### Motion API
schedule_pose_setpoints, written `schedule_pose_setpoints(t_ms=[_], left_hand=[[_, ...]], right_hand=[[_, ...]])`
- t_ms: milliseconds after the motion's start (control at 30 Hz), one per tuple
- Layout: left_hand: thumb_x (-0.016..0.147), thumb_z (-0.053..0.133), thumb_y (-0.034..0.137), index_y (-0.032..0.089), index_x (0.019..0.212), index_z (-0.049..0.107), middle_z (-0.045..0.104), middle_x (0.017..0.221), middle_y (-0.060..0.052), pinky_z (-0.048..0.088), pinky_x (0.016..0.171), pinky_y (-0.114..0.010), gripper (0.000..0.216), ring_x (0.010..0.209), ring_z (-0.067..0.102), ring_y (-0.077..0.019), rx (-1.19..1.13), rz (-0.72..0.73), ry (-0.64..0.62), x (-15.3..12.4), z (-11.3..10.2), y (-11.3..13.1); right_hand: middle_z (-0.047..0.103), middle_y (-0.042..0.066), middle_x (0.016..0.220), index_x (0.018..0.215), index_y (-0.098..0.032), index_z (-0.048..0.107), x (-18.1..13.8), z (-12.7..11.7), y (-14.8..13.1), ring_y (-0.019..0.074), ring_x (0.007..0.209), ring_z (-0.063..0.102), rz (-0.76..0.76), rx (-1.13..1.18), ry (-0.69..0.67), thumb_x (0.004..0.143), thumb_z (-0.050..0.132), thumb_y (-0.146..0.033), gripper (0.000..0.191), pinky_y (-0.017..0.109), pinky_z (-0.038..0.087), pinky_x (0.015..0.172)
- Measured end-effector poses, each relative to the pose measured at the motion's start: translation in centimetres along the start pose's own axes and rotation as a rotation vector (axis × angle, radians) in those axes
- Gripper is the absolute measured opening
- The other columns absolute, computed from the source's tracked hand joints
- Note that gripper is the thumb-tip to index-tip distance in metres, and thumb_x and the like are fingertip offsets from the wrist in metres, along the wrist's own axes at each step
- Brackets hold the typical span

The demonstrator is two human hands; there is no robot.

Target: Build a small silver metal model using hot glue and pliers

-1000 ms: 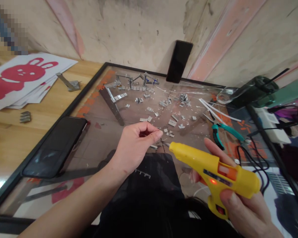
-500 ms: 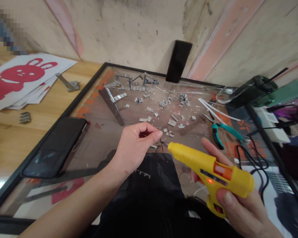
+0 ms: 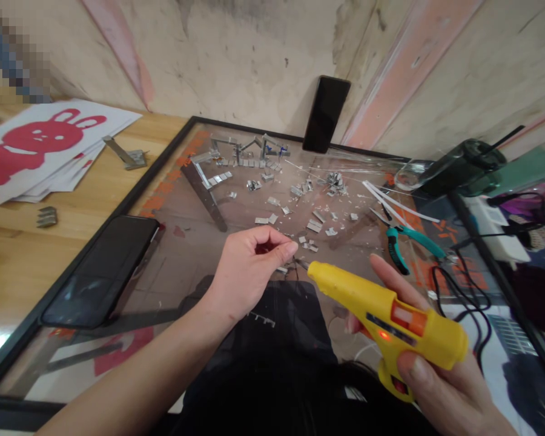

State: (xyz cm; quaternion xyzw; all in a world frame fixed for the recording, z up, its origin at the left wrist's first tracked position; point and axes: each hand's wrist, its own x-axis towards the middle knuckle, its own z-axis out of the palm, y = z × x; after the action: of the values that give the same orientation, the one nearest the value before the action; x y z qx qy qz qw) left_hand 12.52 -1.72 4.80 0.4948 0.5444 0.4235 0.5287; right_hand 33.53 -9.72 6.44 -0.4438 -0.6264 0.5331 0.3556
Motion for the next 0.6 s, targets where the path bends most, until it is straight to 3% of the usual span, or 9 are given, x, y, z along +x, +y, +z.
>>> schedule_pose_setpoints(t_ms=[600], left_hand=[[0.068,0.065,0.025,0.017,0.063,0.064,0.058,0.057,0.002,0.039,0.052,-0.021,0.01,0.054,0.048,-0.0088,-0.017,-0.018,-0.004,-0.1,0.07,0.17]], right_hand=[[0.065,0.001,0.106,0.139,-0.036,0.021,-0.03,-0.08,0.14,0.0187,0.096,0.062,-0.034,-0.027,0.031,0.082,0.053,-0.035,0.066,0.025,0.048,0.087]])
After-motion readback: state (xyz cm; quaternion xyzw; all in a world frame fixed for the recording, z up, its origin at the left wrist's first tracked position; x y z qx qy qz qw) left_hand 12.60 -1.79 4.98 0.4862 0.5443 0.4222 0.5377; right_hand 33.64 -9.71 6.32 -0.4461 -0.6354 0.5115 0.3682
